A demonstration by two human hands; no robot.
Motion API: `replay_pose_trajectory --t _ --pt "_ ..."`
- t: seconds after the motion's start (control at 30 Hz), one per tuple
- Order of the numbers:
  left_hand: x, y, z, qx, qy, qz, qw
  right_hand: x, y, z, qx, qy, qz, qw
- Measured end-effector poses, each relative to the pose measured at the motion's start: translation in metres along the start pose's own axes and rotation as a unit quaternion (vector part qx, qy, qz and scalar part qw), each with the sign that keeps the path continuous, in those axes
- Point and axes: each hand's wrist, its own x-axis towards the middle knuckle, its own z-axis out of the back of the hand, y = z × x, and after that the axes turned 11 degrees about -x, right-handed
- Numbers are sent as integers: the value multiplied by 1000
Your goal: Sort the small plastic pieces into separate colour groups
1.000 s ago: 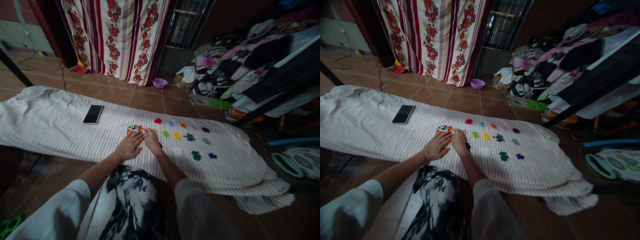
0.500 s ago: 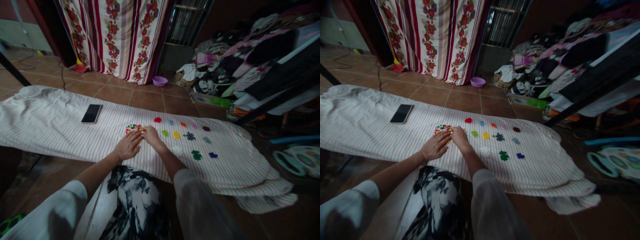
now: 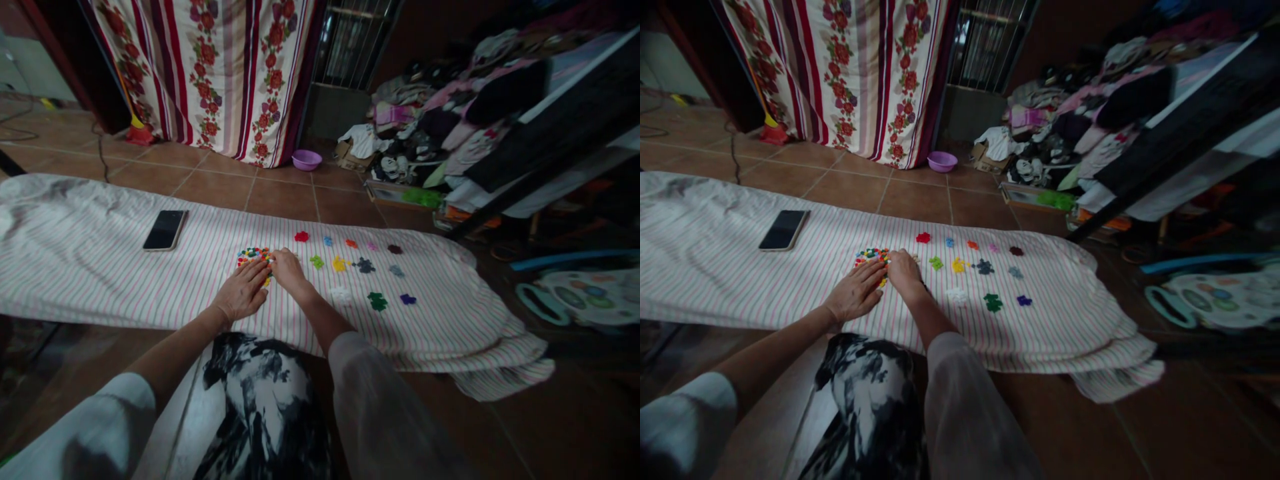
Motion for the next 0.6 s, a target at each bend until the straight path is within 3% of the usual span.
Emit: replay_pose_trajectory --t 0.27,0.47,0.6 --pt "0 -2 2 6 2 17 1000 0 0 -6 15 -58 -5 998" --pt "0 -4 4 -6 -10 36 999 -2 -9 -8 127 -133 23 983" --pt "0 -5 4 -8 -8 47 999 -14 -27 2 185 -176 7 967"
